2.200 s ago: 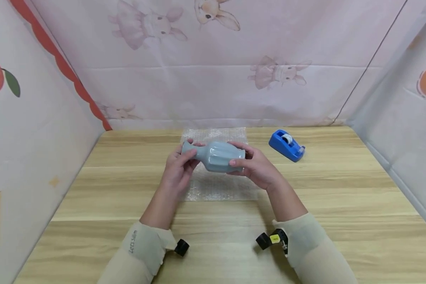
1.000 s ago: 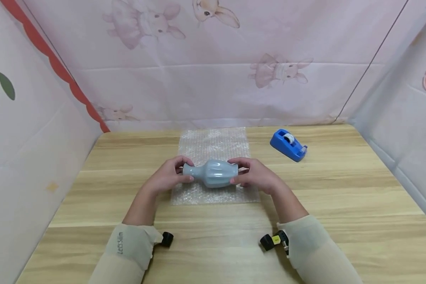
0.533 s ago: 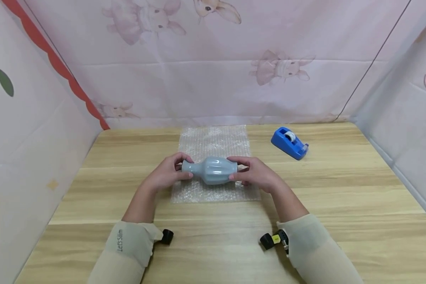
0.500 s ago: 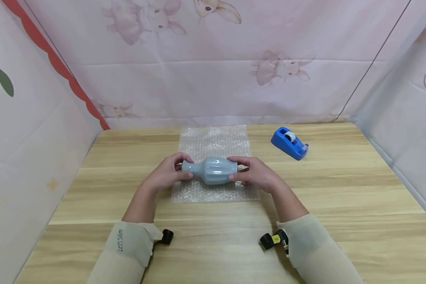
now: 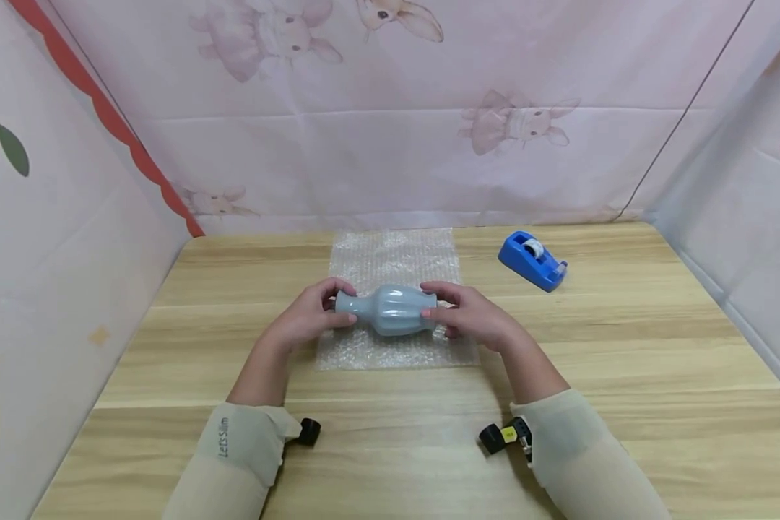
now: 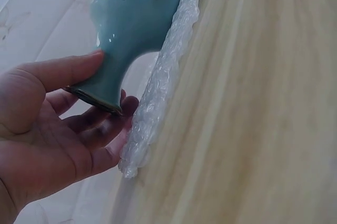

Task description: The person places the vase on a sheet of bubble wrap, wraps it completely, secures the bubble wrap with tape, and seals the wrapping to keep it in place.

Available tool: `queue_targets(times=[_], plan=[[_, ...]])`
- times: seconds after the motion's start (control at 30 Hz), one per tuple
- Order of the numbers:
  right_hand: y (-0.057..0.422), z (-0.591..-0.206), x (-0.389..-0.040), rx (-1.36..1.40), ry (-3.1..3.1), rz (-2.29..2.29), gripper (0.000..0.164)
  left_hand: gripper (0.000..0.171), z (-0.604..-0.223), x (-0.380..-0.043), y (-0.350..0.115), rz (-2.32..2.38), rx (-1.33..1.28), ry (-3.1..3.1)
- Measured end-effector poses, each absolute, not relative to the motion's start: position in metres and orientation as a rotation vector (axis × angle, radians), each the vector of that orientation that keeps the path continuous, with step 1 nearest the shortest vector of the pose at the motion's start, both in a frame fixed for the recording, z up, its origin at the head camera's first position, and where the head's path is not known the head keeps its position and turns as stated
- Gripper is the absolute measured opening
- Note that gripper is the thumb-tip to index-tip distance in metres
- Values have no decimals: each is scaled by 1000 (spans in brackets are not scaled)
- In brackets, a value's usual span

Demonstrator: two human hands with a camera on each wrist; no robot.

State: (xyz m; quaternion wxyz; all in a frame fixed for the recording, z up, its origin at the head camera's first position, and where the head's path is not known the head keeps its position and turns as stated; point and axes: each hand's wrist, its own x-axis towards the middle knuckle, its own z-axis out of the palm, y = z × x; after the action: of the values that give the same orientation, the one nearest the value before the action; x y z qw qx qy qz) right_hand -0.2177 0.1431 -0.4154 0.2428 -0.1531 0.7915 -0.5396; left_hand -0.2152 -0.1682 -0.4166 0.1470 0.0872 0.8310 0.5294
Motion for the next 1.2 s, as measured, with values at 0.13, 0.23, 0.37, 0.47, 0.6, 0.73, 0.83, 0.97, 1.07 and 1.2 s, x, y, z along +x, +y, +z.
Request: queue_targets(times=[0.13,0.23,0.37,0.47,0.6,0.73,0.83,0.97,1.07,1.2], plan=[[145,-413,-218,-431,2227,-1426,59,46,-413,-216,-165,1501,239,2381],[147,-409,-217,-436,2330,-1373,60,48,-411,-216,-163,1454,237,2404],[152,-401,-215,-437,2465,-1300,50,50,-406,-214,-162,1352,279,2489],[155,-396,-213,-480,2528,-1248,33,51,-400,-211,-160,1264,352,2592],[157,-392,-211,-577,2507,-1108,21,46,-388,-204,-149,1182,500,2799],[154,-394,-207,-642,2412,-880,17,36,-381,-194,-128,1175,687,2953],[150,-399,-203,-652,2359,-756,21,34,-383,-188,-112,1167,810,2923],[145,-406,-199,-633,2358,-651,30,37,-392,-182,-98,1057,887,2815],[143,-408,-197,-604,2379,-610,29,38,-396,-179,-93,976,890,2803],[142,-408,-197,-579,2398,-601,25,40,-397,-177,-91,942,881,2824]])
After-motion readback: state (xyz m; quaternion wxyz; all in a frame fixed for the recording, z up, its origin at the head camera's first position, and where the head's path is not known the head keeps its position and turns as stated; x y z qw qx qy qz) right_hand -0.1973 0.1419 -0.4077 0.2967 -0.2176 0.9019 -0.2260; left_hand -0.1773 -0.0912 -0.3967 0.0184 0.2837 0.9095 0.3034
